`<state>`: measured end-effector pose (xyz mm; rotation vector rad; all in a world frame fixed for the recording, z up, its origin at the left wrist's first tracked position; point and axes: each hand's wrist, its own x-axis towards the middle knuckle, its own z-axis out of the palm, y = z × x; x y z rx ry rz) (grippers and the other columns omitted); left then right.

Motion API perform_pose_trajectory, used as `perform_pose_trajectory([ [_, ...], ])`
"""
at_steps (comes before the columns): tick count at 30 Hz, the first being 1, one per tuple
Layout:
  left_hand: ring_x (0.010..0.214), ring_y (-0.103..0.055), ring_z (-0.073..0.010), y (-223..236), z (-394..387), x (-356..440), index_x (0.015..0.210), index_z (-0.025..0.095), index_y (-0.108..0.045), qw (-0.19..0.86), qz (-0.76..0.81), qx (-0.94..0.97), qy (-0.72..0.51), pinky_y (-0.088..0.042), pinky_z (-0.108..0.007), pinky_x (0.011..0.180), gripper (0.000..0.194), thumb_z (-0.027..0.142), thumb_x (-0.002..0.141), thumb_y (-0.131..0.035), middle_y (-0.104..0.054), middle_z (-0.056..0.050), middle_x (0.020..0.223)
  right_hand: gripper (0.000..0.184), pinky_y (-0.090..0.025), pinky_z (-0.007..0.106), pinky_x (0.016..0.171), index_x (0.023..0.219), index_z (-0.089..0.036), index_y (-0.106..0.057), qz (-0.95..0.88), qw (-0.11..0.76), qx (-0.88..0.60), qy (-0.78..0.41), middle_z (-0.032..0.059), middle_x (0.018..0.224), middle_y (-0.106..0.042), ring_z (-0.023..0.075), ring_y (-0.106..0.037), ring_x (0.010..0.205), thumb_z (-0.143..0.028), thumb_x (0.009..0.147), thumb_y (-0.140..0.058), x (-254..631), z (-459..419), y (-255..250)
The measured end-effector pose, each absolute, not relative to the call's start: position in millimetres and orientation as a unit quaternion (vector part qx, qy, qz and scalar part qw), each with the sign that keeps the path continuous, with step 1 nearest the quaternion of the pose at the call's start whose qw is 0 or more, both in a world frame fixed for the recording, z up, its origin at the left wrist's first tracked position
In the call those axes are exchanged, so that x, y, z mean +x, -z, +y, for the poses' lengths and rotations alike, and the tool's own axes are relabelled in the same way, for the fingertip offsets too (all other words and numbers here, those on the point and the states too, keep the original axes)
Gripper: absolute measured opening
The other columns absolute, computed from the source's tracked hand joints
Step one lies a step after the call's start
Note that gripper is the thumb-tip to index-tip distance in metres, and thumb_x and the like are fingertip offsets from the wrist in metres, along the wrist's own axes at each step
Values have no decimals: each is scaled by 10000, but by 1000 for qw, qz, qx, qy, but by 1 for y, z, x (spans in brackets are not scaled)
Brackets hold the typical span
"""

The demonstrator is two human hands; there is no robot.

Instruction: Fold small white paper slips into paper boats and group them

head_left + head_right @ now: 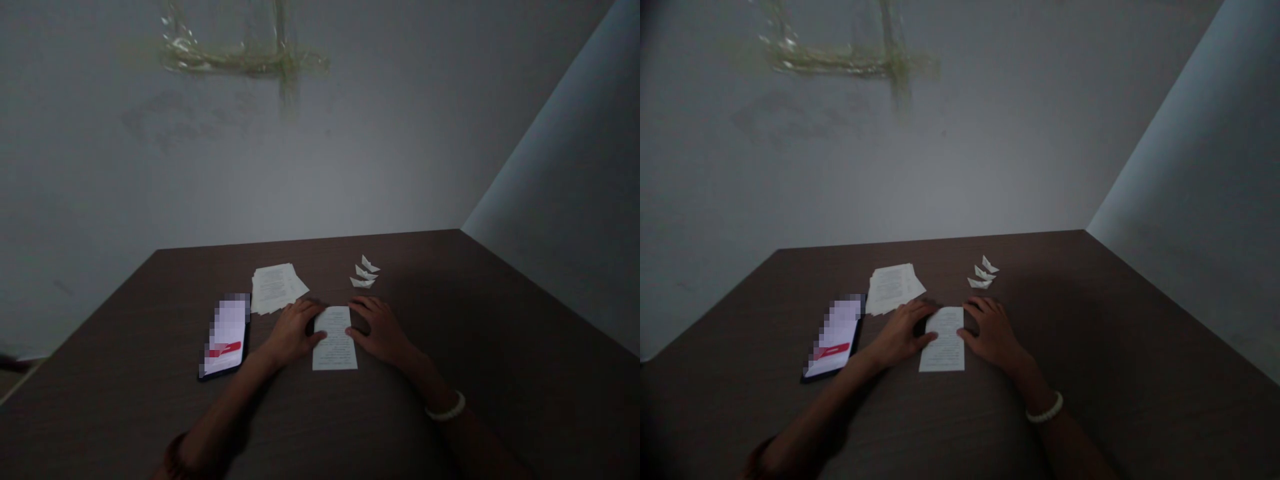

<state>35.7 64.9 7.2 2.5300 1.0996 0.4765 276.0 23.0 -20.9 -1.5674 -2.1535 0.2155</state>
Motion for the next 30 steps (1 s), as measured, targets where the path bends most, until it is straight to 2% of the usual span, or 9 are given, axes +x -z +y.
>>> perform_pose_trajectory([
  [4,1158,-529,-287,-6,64,35,1233,196,-560,181,370,893,-180,-411,-465,995,452,257,803,-687,-603,-94,1227,500,-382,466,1008,1257,-209,-570,-780,248,-568,-82,109,1318,-561,283,-484,1209,-341,789,-687,276,23,21],
  [9,1175,-509,-296,-5,64,35,1225,200,-561,179,366,893,-190,-418,-467,994,452,251,793,-687,-573,-103,1236,383,-386,446,991,1111,-211,-609,-775,287,-556,-92,92,1250,-595,266,-516,1160,-282,753,-726,274,23,19],
  [15,1293,-433,-308,0,67,33,1326,216,-478,181,367,893,-189,-360,-508,1065,564,268,801,-678,-485,-111,1398,297,-403,417,948,1000,-216,-610,-775,315,-537,-108,71,1144,-639,248,-550,1086,-207,735,-744,272,21,14],
  [19,1255,-475,-289,4,69,32,1316,198,-481,189,365,893,-185,-371,-497,1060,552,283,808,-679,-540,-106,1338,281,-409,386,914,957,-217,-605,-776,319,-532,-118,43,1070,-664,229,-567,1028,-183,726,-761,271,21,13],
  [25,1282,-444,-311,3,67,31,1376,226,-436,182,363,893,-194,-365,-495,1074,641,283,791,-690,-489,-108,1381,201,-417,361,852,883,-220,-617,-772,312,-539,-128,19,941,-686,214,-588,931,-183,742,-756,270,21,13],
  [30,1273,-449,-314,-1,61,33,1357,210,-451,178,362,892,-204,-373,-491,1077,613,251,789,-677,-497,-119,1356,149,-410,360,841,818,-218,-618,-775,308,-538,-125,6,875,-691,207,-587,879,-192,761,-753,268,21,13],
])
